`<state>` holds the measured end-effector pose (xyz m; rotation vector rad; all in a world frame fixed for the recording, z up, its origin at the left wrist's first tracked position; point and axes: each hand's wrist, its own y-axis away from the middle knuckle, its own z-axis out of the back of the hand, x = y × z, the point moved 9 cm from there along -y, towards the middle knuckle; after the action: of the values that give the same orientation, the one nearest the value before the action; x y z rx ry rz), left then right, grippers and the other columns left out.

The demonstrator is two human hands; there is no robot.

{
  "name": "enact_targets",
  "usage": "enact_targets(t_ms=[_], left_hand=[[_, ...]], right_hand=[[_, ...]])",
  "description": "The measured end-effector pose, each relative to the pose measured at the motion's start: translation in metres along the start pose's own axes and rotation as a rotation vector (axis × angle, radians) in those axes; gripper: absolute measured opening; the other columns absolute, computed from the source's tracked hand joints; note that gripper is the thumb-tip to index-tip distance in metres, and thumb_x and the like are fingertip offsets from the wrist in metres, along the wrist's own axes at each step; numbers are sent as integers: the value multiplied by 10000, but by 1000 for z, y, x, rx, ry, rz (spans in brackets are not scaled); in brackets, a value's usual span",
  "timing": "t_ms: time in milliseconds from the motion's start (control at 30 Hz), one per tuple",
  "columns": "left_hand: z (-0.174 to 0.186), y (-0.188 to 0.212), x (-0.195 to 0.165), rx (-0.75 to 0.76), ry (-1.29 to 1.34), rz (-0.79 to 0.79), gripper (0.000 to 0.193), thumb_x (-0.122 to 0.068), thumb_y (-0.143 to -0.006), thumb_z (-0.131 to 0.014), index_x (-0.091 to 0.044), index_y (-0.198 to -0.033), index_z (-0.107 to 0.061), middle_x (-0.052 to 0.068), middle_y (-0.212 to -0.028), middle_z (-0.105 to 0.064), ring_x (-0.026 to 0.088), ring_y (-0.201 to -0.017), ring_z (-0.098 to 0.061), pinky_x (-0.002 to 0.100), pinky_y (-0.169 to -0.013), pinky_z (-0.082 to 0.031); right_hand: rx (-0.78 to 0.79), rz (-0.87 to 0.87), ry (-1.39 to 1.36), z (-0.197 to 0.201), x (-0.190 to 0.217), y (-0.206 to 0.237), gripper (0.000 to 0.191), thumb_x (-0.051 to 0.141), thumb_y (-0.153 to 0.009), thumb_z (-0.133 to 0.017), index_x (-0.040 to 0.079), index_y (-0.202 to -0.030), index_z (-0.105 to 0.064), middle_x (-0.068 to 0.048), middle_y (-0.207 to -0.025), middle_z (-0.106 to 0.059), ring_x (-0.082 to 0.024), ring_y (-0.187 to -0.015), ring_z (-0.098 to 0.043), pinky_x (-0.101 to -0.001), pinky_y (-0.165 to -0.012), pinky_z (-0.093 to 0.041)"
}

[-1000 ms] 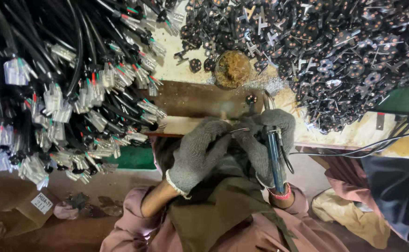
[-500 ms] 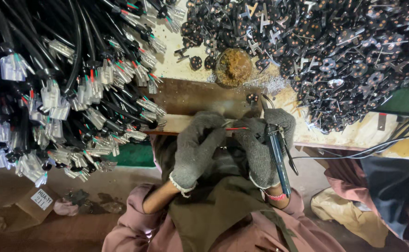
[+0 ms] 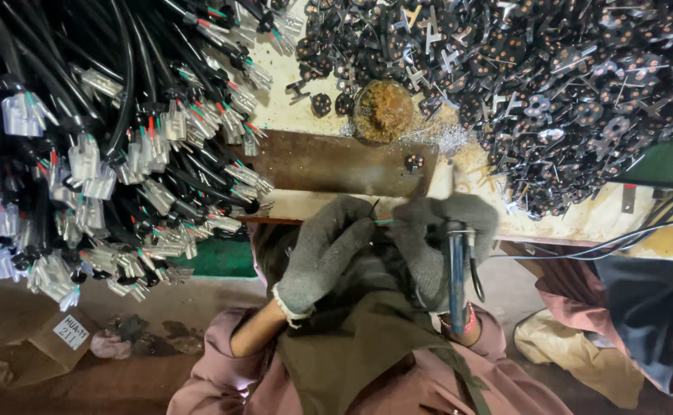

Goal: The person, wearing gloves, solders wire ends onto small metal connector components at a workbench using a soldering iron, dipping wires into a flux container and repeatedly joining parts, with finished pieces set among large piles of wire harnesses and components.

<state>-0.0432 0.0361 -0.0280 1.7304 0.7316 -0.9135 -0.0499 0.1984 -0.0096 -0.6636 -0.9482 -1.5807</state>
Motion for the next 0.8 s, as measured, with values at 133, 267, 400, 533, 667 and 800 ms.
enact_targets(t_ms=[133,267,400,533,667,800], left_hand=[[-1,1,-5,-14,49,-17,136,-87,-1045,-570,-2,-1135,-625,51,-974,-625,97,-924,-556,256,-851,-502],[7,-1,-17,-80,-12,-38,144,-84,-1028,-582,0,-1124,-649,70,-956,-649,112,-906,-583,271,-840,-512],[10,-2,-28,-59,-164,-28,177,-116,-987,-635,-1,-1110,-692,95,-940,-739,119,-861,-686,291,-816,-558],[6,0,-25,34,-235,0,189,-133,-945,-681,-10,-1082,-724,111,-942,-766,125,-845,-728,304,-774,-574],[-3,0,-22,6,-137,-90,147,-109,-942,-714,-12,-1051,-723,107,-968,-771,129,-877,-715,299,-809,-573],[-8,1,-18,-61,-198,-94,103,-101,-898,-733,-28,-966,-708,80,-856,-749,107,-771,-697,295,-746,-568]], right_hand=[[20,32,-99,6,3,1,176,70,-739,-825,86,-838,-681,-63,-830,-665,-216,-781,-626,-344,-719,-497],[31,2,-82,5,7,0,200,53,-722,-835,80,-819,-662,-66,-810,-652,-208,-759,-620,-336,-699,-498],[72,54,-217,6,17,-7,257,34,-701,-841,79,-828,-622,-73,-916,-686,-210,-832,-654,-330,-755,-520],[-32,177,32,24,26,-2,379,-5,-703,-862,41,-997,-627,-77,-1000,-627,-219,-917,-609,-343,-815,-480],[-100,-2,-512,20,-2,9,582,24,-757,-841,106,-1198,-469,3,-1034,-590,-125,-911,-590,-276,-798,-510],[-155,-27,-458,16,-13,19,552,43,-801,-851,80,-1201,-472,-26,-1064,-621,-146,-909,-615,-299,-830,-506]])
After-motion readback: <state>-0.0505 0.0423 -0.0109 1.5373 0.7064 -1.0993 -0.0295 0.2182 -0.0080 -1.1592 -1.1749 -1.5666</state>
